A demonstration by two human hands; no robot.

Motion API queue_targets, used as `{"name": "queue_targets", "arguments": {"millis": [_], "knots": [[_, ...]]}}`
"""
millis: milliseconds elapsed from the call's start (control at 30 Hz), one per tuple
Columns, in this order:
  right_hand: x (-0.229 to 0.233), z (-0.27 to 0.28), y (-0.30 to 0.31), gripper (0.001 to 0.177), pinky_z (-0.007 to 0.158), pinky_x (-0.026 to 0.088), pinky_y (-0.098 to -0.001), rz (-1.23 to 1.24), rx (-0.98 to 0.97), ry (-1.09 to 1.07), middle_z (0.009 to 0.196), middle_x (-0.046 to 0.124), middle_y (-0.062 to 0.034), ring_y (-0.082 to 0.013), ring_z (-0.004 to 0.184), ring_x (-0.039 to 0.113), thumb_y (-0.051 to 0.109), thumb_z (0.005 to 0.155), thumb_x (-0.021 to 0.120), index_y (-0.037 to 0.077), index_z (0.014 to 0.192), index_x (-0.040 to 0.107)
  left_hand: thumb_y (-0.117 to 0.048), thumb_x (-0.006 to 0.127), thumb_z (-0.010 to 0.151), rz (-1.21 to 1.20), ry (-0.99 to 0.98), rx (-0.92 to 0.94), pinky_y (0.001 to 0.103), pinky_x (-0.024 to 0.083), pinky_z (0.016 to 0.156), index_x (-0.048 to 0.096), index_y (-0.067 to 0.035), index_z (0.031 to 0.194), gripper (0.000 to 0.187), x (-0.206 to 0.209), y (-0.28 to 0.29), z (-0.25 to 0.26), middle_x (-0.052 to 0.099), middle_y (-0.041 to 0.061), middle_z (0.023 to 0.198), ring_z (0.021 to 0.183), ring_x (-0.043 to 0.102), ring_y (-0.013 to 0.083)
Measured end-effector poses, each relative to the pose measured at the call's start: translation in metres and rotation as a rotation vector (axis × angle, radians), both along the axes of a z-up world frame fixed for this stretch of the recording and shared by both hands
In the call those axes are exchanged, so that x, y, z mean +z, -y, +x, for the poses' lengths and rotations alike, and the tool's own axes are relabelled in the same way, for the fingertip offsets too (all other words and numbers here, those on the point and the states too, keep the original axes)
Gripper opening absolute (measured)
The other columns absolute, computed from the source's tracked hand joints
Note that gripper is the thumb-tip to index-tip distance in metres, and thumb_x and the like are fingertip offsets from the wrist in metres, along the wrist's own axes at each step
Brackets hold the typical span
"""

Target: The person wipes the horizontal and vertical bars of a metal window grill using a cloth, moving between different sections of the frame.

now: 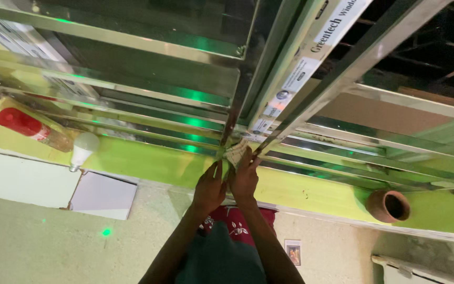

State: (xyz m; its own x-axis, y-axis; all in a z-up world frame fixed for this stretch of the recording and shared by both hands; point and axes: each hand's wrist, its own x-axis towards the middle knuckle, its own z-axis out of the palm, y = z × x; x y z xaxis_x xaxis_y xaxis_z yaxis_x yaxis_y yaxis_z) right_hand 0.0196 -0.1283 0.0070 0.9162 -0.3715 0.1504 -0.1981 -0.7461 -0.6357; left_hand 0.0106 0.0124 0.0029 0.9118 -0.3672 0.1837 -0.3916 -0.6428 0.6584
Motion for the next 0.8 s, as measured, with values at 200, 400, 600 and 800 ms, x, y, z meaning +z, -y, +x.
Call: {"name": "queue_targets", "arguments": {"millis": [200,400,600,800], "knots": [[-0.041,0.025,-0.015,0.062,0.065,0.059,-0.049,-0.352,0.061,0.134,0.127,0.059,-0.014,-0.0425,0.106,0.066,0.004,0.081,0.062,0.013,0.141,0.052,-0.025,0.064,0.092,0.047,-0.256,-0.12,0.048,0.047,0.104,0.045,-0.003,0.148,0.063,-0.006,-0.027,0.0,0.056,0.024,0.14,0.124,0.057,0.0416],[-0.047,0.006,0.0,0.061,0.059,0.058,-0.0491,-0.495,0.206,-0.061,0.124,0.059,-0.0168,-0.0411,0.095,0.066,0.001,0.077,0.063,0.013,0.136,0.057,-0.025,0.066,0.092,0.081,-0.322,-0.128,0.049,0.049,0.102,0.049,-0.005,0.146,0.059,-0.026,-0.049,-0.006,0.058,0.023,0.139,0.123,0.058,0.0408],[-0.026,0.025,0.015,0.058,0.063,0.059,-0.0469,-0.549,0.239,-0.046,0.126,0.059,-0.0164,-0.0411,0.102,0.068,0.003,0.076,0.069,0.013,0.132,0.057,-0.023,0.069,0.088,0.013,0.008,-0.096,0.05,0.051,0.096,0.049,-0.002,0.144,0.063,-0.018,-0.024,0.0,0.058,0.021,0.135,0.124,0.057,0.0394],[-0.038,0.007,0.022,0.079,0.068,0.059,-0.0483,-0.499,0.314,-0.19,0.137,0.058,-0.0213,-0.0423,0.097,0.068,0.013,0.063,0.082,0.009,0.137,0.054,-0.025,0.07,0.091,-0.002,-0.03,0.003,0.051,0.05,0.095,0.049,-0.002,0.143,0.06,0.014,0.007,-0.005,0.056,0.02,0.139,0.124,0.056,0.0392]]}}
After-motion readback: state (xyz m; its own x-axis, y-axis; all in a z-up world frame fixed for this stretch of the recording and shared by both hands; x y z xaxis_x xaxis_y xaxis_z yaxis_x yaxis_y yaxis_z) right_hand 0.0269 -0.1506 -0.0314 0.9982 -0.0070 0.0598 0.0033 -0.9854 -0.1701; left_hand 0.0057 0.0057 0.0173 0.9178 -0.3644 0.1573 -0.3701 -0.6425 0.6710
